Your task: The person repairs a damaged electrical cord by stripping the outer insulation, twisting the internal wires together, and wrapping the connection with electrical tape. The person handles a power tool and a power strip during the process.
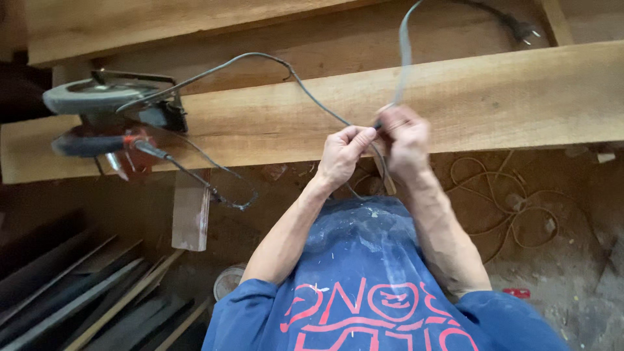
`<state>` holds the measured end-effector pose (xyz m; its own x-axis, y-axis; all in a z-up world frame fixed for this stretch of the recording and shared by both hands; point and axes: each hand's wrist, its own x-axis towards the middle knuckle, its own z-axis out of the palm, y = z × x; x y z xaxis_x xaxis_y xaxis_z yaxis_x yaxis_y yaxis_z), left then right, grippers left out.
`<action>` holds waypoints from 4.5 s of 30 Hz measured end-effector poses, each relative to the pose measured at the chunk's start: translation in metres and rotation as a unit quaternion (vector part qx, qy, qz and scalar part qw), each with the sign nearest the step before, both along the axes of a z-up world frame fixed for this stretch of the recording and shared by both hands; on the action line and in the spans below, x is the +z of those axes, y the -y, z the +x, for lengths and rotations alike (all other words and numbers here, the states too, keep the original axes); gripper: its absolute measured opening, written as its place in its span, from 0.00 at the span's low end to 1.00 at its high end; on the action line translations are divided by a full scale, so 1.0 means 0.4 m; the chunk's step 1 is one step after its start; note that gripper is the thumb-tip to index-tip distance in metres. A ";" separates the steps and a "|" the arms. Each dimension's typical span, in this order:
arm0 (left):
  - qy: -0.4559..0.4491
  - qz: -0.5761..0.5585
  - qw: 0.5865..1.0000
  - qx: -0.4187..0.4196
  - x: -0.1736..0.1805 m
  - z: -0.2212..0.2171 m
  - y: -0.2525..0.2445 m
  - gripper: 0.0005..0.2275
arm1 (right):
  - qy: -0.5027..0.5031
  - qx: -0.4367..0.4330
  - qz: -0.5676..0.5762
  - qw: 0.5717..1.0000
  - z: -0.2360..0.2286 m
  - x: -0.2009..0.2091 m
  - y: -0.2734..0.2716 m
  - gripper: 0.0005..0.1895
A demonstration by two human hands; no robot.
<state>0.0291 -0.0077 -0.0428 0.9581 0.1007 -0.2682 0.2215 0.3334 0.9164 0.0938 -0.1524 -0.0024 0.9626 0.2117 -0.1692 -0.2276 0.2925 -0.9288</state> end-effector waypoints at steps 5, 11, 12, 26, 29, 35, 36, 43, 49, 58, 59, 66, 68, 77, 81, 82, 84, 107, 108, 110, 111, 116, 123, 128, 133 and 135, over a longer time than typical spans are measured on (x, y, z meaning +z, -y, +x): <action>-0.004 0.020 1.000 -0.023 0.027 -0.056 -0.069 0.10 | 0.040 -0.138 0.168 0.975 0.150 0.107 0.108 0.16; 0.071 0.204 0.974 0.073 0.053 -0.046 -0.079 0.09 | -0.083 -0.065 0.075 0.992 0.071 0.103 -0.010 0.15; 0.042 0.212 0.975 0.049 0.059 -0.045 -0.081 0.09 | -0.065 -0.019 0.105 0.992 0.052 0.094 -0.029 0.14; 0.210 0.252 0.939 -0.102 0.149 0.003 -0.126 0.10 | -0.096 -0.161 0.349 0.918 0.232 -0.019 0.216 0.11; 0.168 0.060 0.973 -0.146 0.136 0.012 -0.102 0.14 | -0.140 -0.204 0.387 0.888 0.248 -0.060 0.252 0.10; 0.055 0.066 0.995 -0.043 0.130 0.082 -0.011 0.09 | -0.091 -0.277 0.312 0.904 0.182 -0.032 0.251 0.15; 0.056 0.094 0.993 -0.042 0.132 0.095 0.009 0.09 | -0.075 -0.278 0.278 0.917 0.152 -0.016 0.227 0.16; 0.109 0.157 0.977 -0.094 0.150 0.130 0.085 0.08 | -0.076 -0.094 0.176 0.977 0.008 -0.003 0.137 0.13; 0.181 0.192 0.959 -0.105 0.160 0.109 0.093 0.08 | -0.044 -0.103 0.229 0.967 0.025 -0.051 0.151 0.13; 0.151 0.281 0.948 -0.024 0.118 0.118 0.117 0.04 | 0.086 -0.131 -0.192 0.969 -0.017 -0.028 0.124 0.11; 0.154 0.312 0.937 -0.006 0.112 0.121 0.120 0.03 | 0.095 -0.120 -0.182 0.971 -0.018 -0.024 0.125 0.10; 0.118 0.163 0.974 -0.100 0.075 0.123 0.100 0.07 | 0.013 -0.090 0.056 0.994 0.003 -0.047 0.153 0.08; 0.054 0.027 0.985 -0.163 0.066 0.122 0.088 0.09 | -0.046 -0.086 0.176 0.980 0.004 -0.061 0.157 0.07; -0.010 -0.159 0.964 -0.213 0.043 0.134 0.047 0.09 | -0.157 -0.029 0.343 0.926 -0.005 -0.040 0.144 0.08; -0.016 -0.161 0.972 -0.168 0.051 0.130 0.051 0.09 | -0.138 -0.017 0.259 0.956 -0.009 -0.031 0.138 0.08; -0.014 -0.149 0.976 -0.156 0.053 0.128 0.054 0.09 | -0.130 -0.016 0.221 0.967 -0.014 -0.037 0.135 0.09; -0.011 -0.092 0.986 -0.141 0.058 0.124 0.060 0.09 | -0.091 -0.043 0.165 0.981 -0.017 -0.061 0.127 0.08; 0.159 0.292 0.924 -0.188 0.108 0.123 -0.002 0.06 | -0.210 0.075 0.143 0.964 0.020 -0.073 0.183 0.10; 0.129 0.296 0.929 -0.182 0.110 0.118 0.000 0.06 | -0.189 0.037 0.136 0.972 0.022 -0.077 0.183 0.10; 0.069 0.302 0.936 -0.169 0.115 0.108 0.009 0.07 | -0.144 -0.005 0.131 0.981 0.024 -0.087 0.178 0.10; 0.081 0.302 0.935 -0.166 0.116 0.105 0.014 0.08 | -0.121 -0.012 0.134 0.984 0.022 -0.094 0.171 0.09; 0.074 0.281 0.946 -0.146 0.101 0.095 0.056 0.08 | -0.047 -0.011 0.050 0.998 0.001 -0.122 0.149 0.10; 0.182 0.382 0.906 0.023 0.053 0.088 0.110 0.06 | 0.047 -0.010 -0.060 0.997 -0.021 -0.077 0.145 0.14; 0.041 0.187 0.980 -0.051 0.027 0.094 0.106 0.07 | -0.027 -0.008 0.025 0.999 -0.010 -0.065 0.156 0.14; -0.085 -0.189 0.963 -0.173 0.032 0.106 0.063 0.10 | -0.167 0.017 0.270 0.948 -0.002 -0.082 0.157 0.13; -0.106 -0.200 0.951 -0.209 0.037 0.108 0.046 0.10 | -0.165 0.019 0.257 0.952 -0.009 -0.086 0.159 0.13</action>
<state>0.0721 -0.0259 -0.0278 0.8124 -0.4282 -0.3958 0.5765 0.4881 0.6552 0.0904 -0.2160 -0.0368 0.8652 0.3817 -0.3250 -0.5012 0.6744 -0.5421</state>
